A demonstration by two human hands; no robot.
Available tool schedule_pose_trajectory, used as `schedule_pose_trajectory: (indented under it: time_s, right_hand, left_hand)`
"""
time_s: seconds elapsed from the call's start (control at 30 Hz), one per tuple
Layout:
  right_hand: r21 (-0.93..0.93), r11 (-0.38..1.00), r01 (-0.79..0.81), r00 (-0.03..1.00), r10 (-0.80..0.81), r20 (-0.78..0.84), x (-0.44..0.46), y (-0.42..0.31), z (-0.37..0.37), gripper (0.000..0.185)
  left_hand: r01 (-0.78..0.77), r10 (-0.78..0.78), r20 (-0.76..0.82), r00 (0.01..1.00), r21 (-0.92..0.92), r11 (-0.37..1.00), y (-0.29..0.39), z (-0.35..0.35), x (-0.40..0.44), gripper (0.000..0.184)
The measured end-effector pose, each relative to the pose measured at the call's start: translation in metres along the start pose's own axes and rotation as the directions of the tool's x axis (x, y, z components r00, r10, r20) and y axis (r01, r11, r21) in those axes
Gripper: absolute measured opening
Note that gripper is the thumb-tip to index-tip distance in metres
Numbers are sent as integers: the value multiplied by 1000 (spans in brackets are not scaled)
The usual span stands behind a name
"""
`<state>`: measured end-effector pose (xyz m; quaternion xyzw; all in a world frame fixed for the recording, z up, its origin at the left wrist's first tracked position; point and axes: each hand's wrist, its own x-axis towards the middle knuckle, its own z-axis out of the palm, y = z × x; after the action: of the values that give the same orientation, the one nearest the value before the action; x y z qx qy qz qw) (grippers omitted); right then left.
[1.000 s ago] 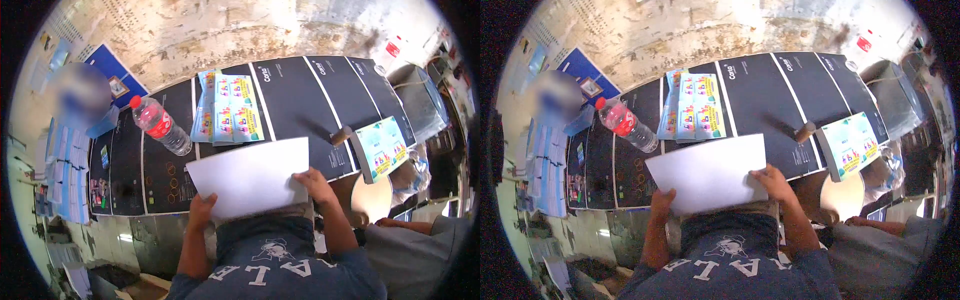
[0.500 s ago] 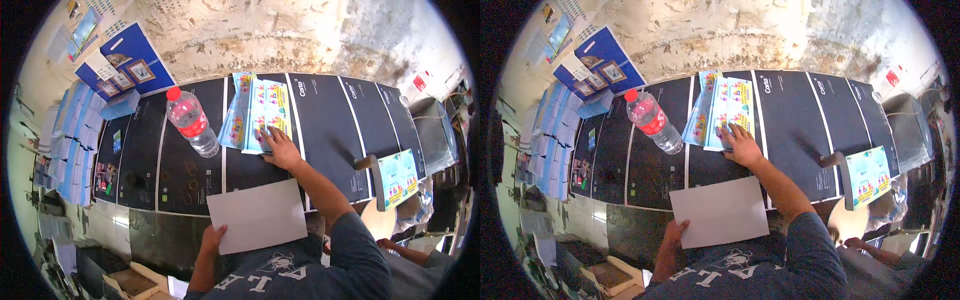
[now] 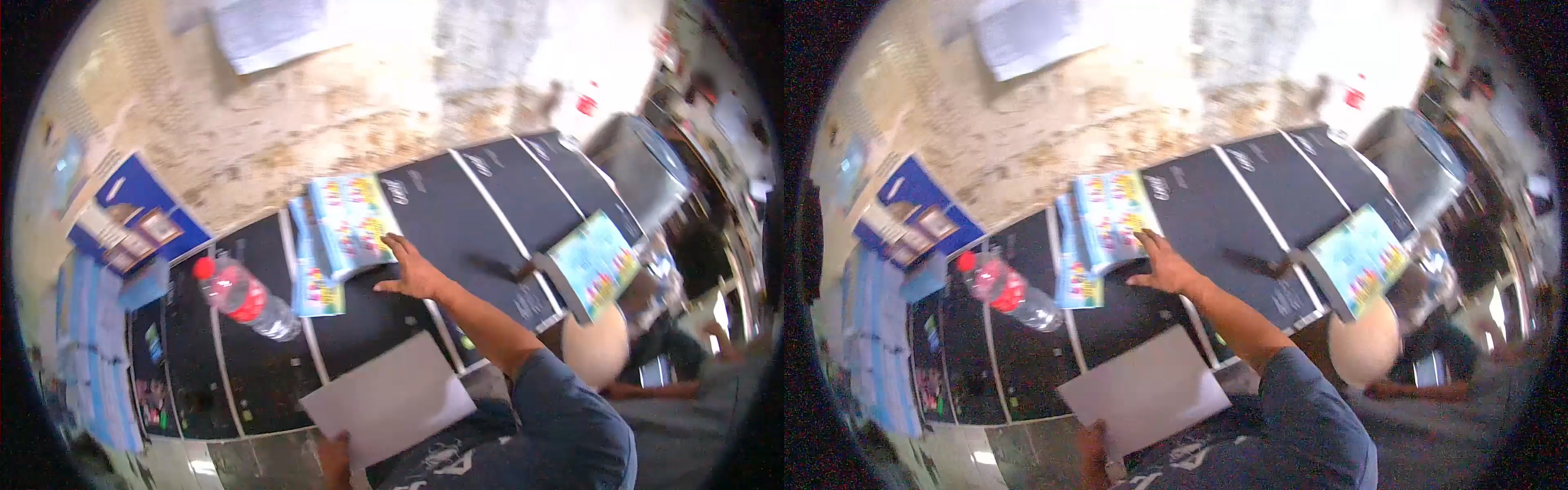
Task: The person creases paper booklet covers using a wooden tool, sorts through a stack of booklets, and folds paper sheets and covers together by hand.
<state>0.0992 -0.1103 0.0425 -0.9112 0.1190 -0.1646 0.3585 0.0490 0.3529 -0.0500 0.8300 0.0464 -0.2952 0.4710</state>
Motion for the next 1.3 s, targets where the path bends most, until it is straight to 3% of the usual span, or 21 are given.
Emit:
schedule_pose_trajectory:
  time_s: [0.07, 0.13, 0.23, 0.3, 0.33, 0.43, 0.47, 0.53, 0.57, 0.67, 0.73, 0.8, 0.83, 0.93, 0.97, 1.0, 1.07, 1.13, 1.2, 1.27, 1.3]
  right_hand:
    - [536, 825, -178, 981, 108, 160, -70, 7, -28, 109]
    - [712, 612, -344, 914, 44, 403, -140, 9, -35, 113]
    - [767, 543, -342, 915, 5, 404, -194, -9, -13, 94]
    - [400, 779, -483, 836, 274, 476, -203, -39, -29, 62]
    - [410, 770, -489, 837, 282, 470, -208, -45, -39, 62]
    - [522, 800, -295, 955, 269, 128, -217, -51, -61, 35]
    - [490, 843, -222, 974, 220, 61, -220, -42, -65, 32]
    - [474, 870, -132, 986, 164, -27, -226, -19, -60, 32]
    - [522, 833, -183, 977, 213, 2, -228, -14, -57, 29]
    - [558, 822, -119, 987, 159, -24, -225, -4, -51, 32]
    - [526, 823, -215, 975, 212, 67, -226, 3, -47, 42]
    - [373, 925, -69, 992, 102, -68, -227, -6, -42, 50]
    - [367, 928, -67, 996, 87, -38, -224, -5, -47, 52]
    - [482, 839, -253, 967, 208, 146, -221, -7, -59, 45]
    - [476, 841, -258, 966, 235, 110, -222, -4, -56, 42]
    - [464, 813, -351, 936, 323, 142, -227, -8, -59, 38]
    - [468, 768, -438, 898, 396, 191, -236, -13, -66, 35]
    - [427, 718, -549, 834, 444, 327, -241, -8, -72, 34]
    - [416, 741, -527, 850, 449, 278, -250, 21, -55, 38]
    - [-28, 809, -587, 783, 576, 235, -249, 16, -70, 39]
    - [-291, 769, -569, 778, 618, 112, -252, 8, -78, 38]
  left_hand:
    - [-131, 131, -4, 991, -12, 991, -26, -7, 17, 48]
    - [-158, 157, -20, 987, -75, 985, -9, -8, 24, 46]
    - [-226, 226, -22, 974, -207, 952, 26, -13, 33, 44]
    - [-283, 295, -4, 956, -293, 913, 50, -13, 38, 42]
    - [-319, 340, 7, 940, -323, 891, 62, -10, 39, 41]
    - [-582, 609, 33, 792, -256, 772, 98, 8, 36, 38]
    - [-580, 609, 44, 792, -257, 773, 107, 19, 36, 38]
    - [-549, 576, 14, 817, -284, 786, 107, 41, 44, 34]
    - [-568, 580, -48, 813, -283, 773, 89, 48, 68, 32]
    - [-563, 612, 25, 790, -364, 742, 117, 46, 44, 31]
    - [-535, 610, 54, 790, -424, 731, 117, 46, 40, 33]
    - [-568, 578, -96, 810, -373, 734, 115, 57, 31, 35]
    - [-527, 538, -71, 840, -345, 777, 124, 54, 27, 37]
    - [-564, 581, 68, 811, -174, 807, 123, 41, 42, 42]
    - [-620, 652, 7, 758, -304, 724, 113, 45, 55, 38]
    - [-613, 639, -9, 769, -289, 735, 118, 41, 47, 38]
    - [-456, 490, 145, 860, -212, 864, 132, 37, 21, 36]
    - [-315, 407, 162, 899, -407, 858, 110, 52, 24, 27]
    - [-198, 301, 202, 932, -414, 889, 102, 66, 16, 25]
    - [-127, 201, 207, 957, -324, 937, 106, 71, 11, 26]
    - [-117, 190, 208, 960, -319, 941, 101, 68, 13, 26]
